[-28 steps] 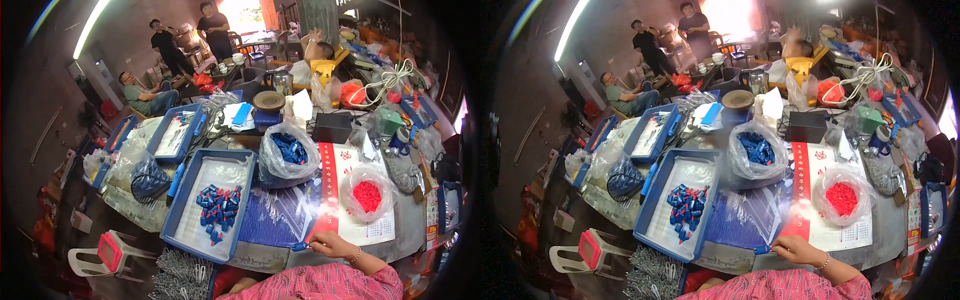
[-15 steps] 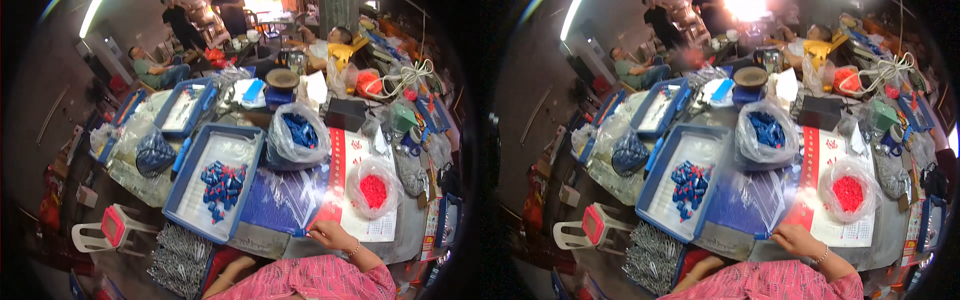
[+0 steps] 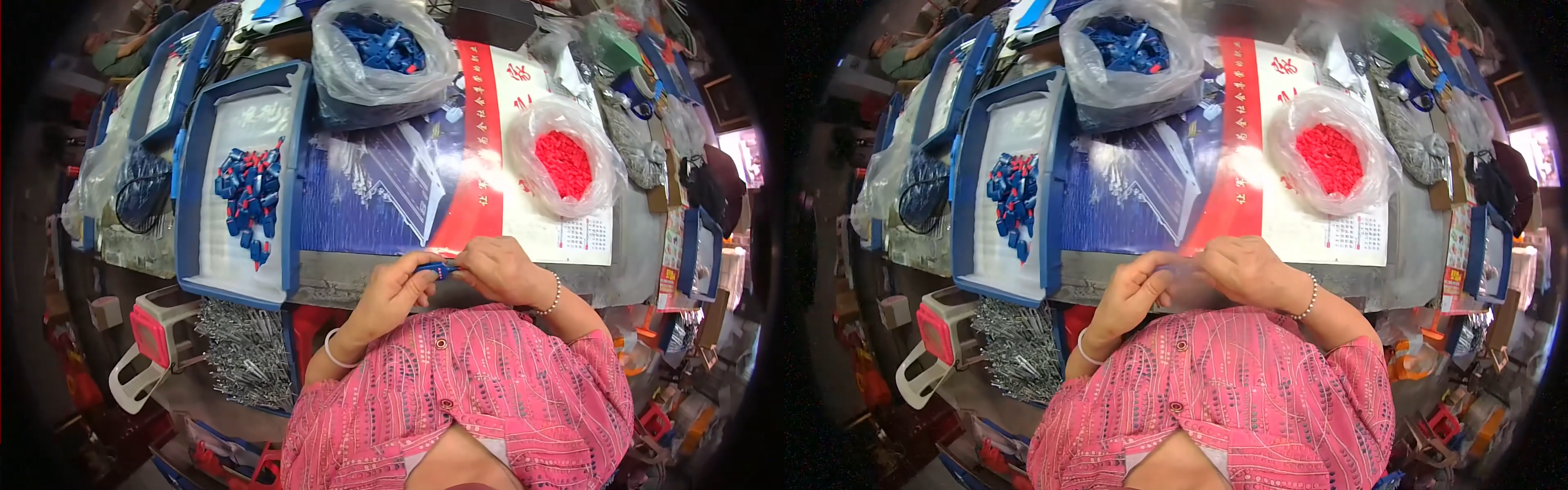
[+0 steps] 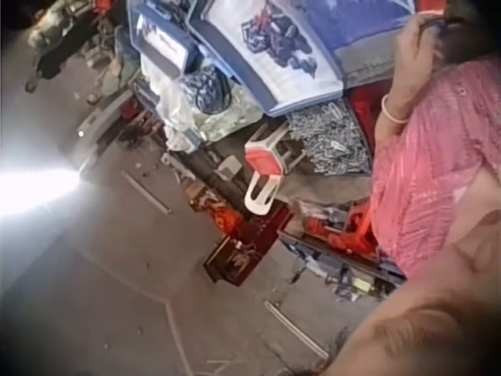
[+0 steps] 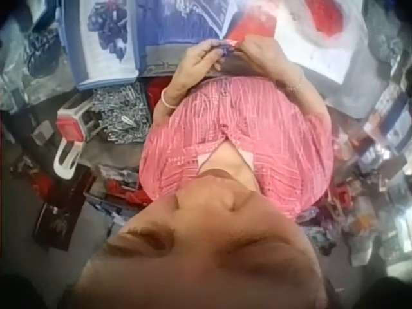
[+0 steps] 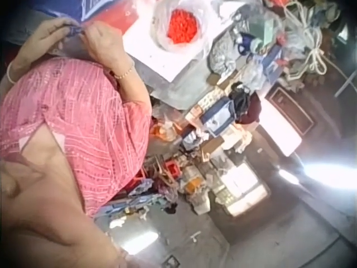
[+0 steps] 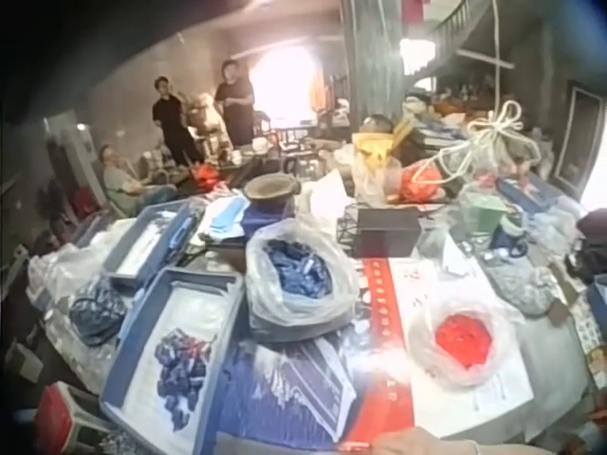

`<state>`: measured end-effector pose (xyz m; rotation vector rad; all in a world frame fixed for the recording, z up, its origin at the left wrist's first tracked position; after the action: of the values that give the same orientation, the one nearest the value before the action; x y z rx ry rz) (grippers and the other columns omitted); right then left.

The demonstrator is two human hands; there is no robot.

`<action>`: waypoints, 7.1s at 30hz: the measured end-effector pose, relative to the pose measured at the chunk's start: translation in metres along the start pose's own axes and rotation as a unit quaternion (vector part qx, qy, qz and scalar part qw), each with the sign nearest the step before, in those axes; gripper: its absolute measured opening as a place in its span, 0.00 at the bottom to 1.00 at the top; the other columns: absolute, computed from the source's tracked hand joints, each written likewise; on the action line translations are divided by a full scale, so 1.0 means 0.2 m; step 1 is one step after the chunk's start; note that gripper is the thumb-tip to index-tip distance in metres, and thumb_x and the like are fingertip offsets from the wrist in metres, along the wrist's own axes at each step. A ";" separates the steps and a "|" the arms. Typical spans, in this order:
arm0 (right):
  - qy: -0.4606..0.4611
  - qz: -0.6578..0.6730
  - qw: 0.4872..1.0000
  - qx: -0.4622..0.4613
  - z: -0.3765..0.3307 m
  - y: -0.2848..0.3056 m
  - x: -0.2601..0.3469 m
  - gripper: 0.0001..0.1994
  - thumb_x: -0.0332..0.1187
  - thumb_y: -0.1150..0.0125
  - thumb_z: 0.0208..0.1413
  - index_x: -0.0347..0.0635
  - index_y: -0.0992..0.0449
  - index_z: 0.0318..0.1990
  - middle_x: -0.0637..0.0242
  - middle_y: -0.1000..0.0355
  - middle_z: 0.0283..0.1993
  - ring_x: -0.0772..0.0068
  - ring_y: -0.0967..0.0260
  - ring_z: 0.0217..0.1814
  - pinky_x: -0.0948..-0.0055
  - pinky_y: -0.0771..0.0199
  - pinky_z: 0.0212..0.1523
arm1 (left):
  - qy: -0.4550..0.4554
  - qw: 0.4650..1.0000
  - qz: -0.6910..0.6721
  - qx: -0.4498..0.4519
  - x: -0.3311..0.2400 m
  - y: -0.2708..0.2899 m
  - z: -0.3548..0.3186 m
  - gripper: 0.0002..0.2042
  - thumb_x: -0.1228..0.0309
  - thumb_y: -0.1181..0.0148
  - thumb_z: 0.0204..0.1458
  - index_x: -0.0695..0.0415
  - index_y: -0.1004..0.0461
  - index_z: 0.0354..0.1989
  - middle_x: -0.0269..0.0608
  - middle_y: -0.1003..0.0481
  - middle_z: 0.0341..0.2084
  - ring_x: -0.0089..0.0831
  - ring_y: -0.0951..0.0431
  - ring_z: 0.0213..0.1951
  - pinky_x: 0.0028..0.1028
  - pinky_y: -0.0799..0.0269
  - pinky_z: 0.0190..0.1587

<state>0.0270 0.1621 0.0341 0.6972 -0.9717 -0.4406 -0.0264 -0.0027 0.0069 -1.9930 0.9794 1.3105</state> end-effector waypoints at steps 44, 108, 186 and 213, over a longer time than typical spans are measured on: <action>-0.283 0.298 0.907 0.086 -0.16 -0.15 -0.10 0.13 0.40 0.50 0.56 0.44 0.35 0.24 0.70 0.42 0.15 0.70 0.41 0.16 0.70 0.38 0.24 | -0.099 0.986 0.133 0.005 0.11 -0.08 0.11 0.10 0.75 0.52 0.53 0.62 0.31 0.43 0.41 0.28 0.23 0.22 0.27 0.23 0.21 0.34 0.26; -0.482 0.645 0.572 0.157 -0.17 -0.28 -0.19 0.19 0.48 0.56 0.60 0.41 0.32 0.28 0.68 0.38 0.18 0.72 0.40 0.18 0.70 0.36 0.29 | -0.176 0.968 0.151 -0.097 0.11 0.00 0.09 0.08 0.74 0.48 0.53 0.63 0.31 0.40 0.40 0.29 0.20 0.27 0.29 0.19 0.23 0.33 0.23; -0.427 -0.285 0.854 -0.080 -0.42 0.49 -0.96 0.03 0.26 0.48 0.45 0.38 0.32 0.28 0.55 0.30 0.26 0.52 0.32 0.33 0.56 0.35 0.34 | -0.021 0.985 -0.169 -0.001 0.03 -0.20 0.21 0.16 0.74 0.51 0.56 0.66 0.37 0.52 0.46 0.26 0.36 0.26 0.25 0.34 0.23 0.31 0.41; -0.238 0.711 0.642 -0.162 -0.18 0.05 -0.34 0.09 0.30 0.40 0.51 0.36 0.25 0.38 0.66 0.29 0.36 0.80 0.34 0.31 0.81 0.33 0.32 | -0.047 0.957 -0.276 0.080 -0.08 -0.20 0.22 0.14 0.71 0.50 0.57 0.64 0.41 0.49 0.48 0.27 0.32 0.26 0.27 0.27 0.23 0.31 0.34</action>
<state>0.0232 0.2245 -0.0123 -0.6770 -1.5731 0.6659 -0.0217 0.0590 0.0074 -1.8715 0.4169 0.9673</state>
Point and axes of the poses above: each hand's wrist, its own z-axis towards the middle knuckle, its own y-axis out of the back of the hand, x = y × z, the point moved 4 cm from there along z, towards the middle knuckle
